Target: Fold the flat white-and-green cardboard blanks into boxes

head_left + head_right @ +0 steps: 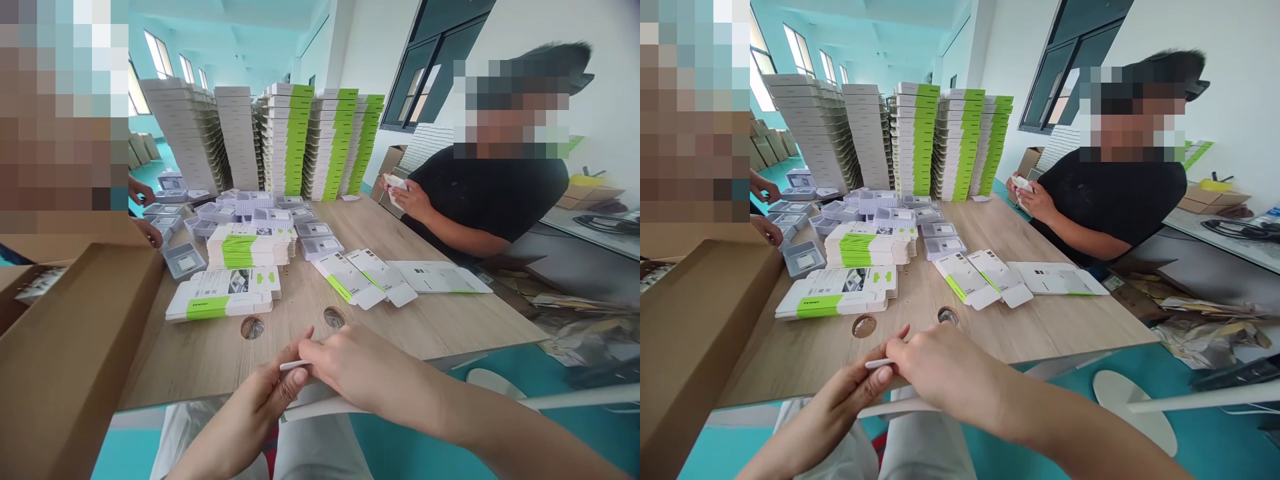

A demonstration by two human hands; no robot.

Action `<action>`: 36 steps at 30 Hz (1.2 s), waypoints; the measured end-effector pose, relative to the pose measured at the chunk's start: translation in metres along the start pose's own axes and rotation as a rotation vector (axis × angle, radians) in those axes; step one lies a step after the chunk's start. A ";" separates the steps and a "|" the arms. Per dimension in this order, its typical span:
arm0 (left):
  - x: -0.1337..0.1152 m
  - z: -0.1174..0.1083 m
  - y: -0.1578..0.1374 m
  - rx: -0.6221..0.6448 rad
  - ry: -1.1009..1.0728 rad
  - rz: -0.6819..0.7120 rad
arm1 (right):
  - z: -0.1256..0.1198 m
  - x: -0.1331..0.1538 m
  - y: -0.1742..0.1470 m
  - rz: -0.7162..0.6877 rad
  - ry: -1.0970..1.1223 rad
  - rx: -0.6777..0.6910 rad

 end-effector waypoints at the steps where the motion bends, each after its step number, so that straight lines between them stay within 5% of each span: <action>1: -0.004 0.001 -0.001 -0.040 0.033 0.016 | -0.001 -0.003 -0.001 0.037 0.038 0.016; 8: -0.053 -0.005 -0.029 -0.392 0.427 0.259 | -0.027 -0.030 -0.031 0.376 0.311 -0.151; 15: -0.060 -0.015 0.007 -0.420 0.482 0.304 | -0.041 -0.030 -0.043 0.263 0.082 -0.795; 17: -0.052 -0.018 0.020 -0.397 0.414 0.280 | -0.042 -0.030 -0.043 0.179 0.039 -0.878; 23: -0.039 -0.027 0.043 -0.278 0.233 0.298 | -0.040 -0.037 -0.031 -0.031 0.089 -0.752; 28: -0.043 -0.025 0.060 -0.190 0.065 0.234 | -0.040 -0.057 -0.018 0.080 0.461 -0.642; 31: -0.046 -0.019 0.072 -0.087 0.103 0.157 | -0.037 -0.057 -0.012 0.105 0.393 -0.566; 36: -0.042 -0.027 0.077 -0.255 0.251 0.095 | -0.026 -0.059 -0.007 0.078 0.405 -0.510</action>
Point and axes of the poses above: each hand's wrist, its own y-axis towards the middle knuckle, its own z-axis out of the palm, x = y × z, the point moved 6 cm from there along y, towards the middle knuckle, and after that the axes turned 11 degrees about z, right-handed, at the moved point
